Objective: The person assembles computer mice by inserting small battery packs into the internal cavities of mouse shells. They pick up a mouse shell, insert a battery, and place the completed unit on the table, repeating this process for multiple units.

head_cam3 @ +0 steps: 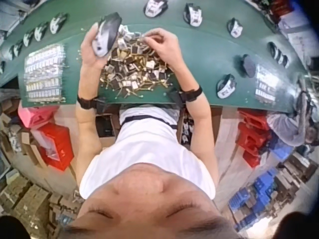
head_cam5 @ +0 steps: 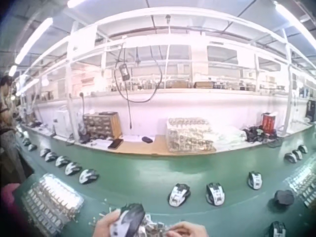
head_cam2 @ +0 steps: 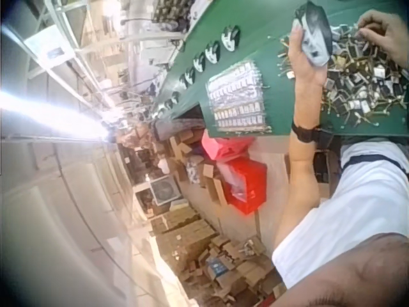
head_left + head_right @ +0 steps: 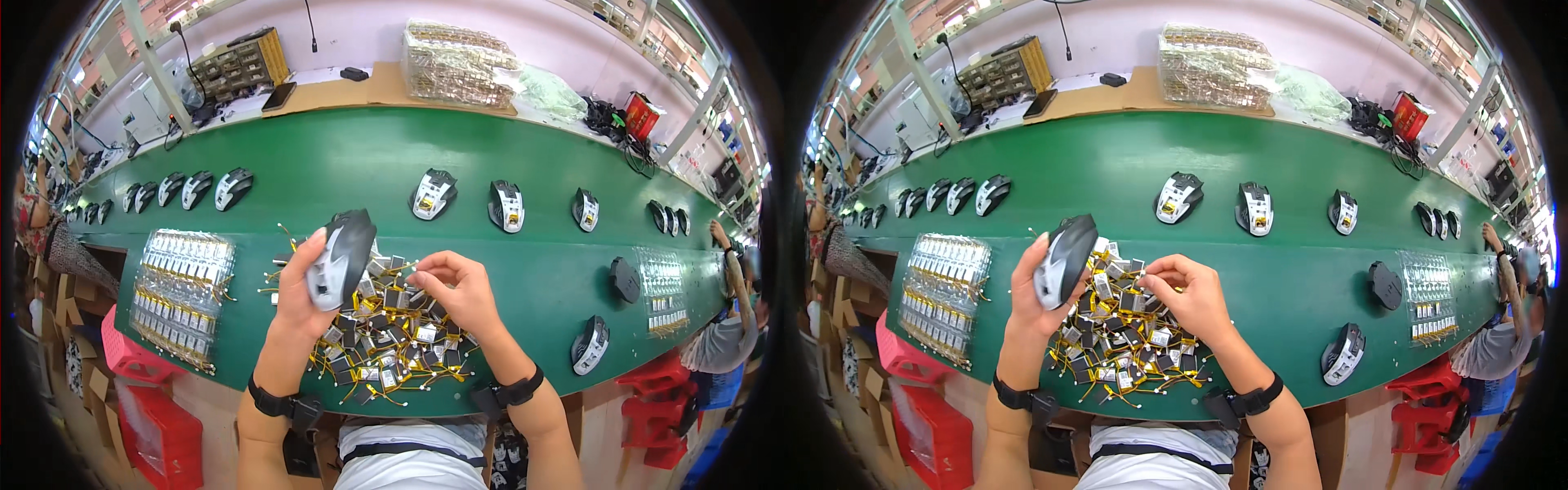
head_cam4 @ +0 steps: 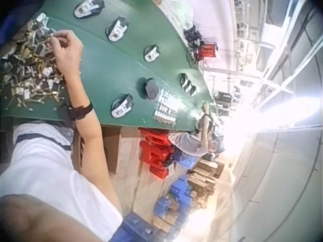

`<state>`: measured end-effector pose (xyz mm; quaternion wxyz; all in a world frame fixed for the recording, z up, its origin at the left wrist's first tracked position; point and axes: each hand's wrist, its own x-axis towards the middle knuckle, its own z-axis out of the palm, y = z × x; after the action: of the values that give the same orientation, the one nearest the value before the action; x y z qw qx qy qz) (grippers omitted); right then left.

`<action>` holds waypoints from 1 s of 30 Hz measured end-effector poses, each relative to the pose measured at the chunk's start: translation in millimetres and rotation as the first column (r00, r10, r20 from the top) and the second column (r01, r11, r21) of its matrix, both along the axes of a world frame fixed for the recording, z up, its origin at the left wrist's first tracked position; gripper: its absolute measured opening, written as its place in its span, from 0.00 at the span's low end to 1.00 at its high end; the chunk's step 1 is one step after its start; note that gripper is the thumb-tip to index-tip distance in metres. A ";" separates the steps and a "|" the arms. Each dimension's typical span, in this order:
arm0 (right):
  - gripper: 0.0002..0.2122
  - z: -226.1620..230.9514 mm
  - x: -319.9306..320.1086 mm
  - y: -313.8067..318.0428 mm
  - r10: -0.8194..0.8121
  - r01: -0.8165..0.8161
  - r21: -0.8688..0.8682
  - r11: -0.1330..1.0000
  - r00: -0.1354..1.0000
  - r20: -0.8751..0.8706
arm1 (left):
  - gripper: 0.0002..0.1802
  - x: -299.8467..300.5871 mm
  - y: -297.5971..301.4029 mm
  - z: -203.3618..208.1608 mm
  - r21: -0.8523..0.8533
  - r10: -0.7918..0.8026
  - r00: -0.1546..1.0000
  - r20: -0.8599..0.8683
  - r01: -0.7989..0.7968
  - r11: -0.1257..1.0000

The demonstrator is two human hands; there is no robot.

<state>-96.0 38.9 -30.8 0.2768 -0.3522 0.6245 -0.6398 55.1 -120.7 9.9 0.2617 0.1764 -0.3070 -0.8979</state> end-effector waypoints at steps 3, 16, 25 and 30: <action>0.06 1.8 2.6 0.1 -0.014 0.018 0.025 1.000 0.990 -0.144 | 0.22 4.6 2.8 -17.6 -0.021 0.031 0.997 -0.074 -0.033 0.999; 0.04 18.5 32.8 9.0 -0.177 0.168 -0.057 0.984 0.945 -0.276 | 0.34 -2.4 24.8 -25.3 -0.038 -0.188 0.973 -0.132 0.184 0.982; 0.08 35.1 45.1 14.9 -0.031 -0.030 -0.077 0.997 0.729 -0.684 | 0.31 -1.7 27.7 -37.1 -0.237 -0.155 0.986 -0.060 0.137 0.962; 0.08 27.0 42.1 14.0 -0.112 0.013 -0.134 0.991 0.624 -0.773 | 0.33 -7.4 35.8 -38.2 -0.250 -0.074 0.997 0.029 0.079 0.965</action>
<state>-53.9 52.9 -3.8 -0.0636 -0.5873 0.6567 -0.4688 47.7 -85.0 -28.4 0.2440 0.1387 -0.4274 -0.8594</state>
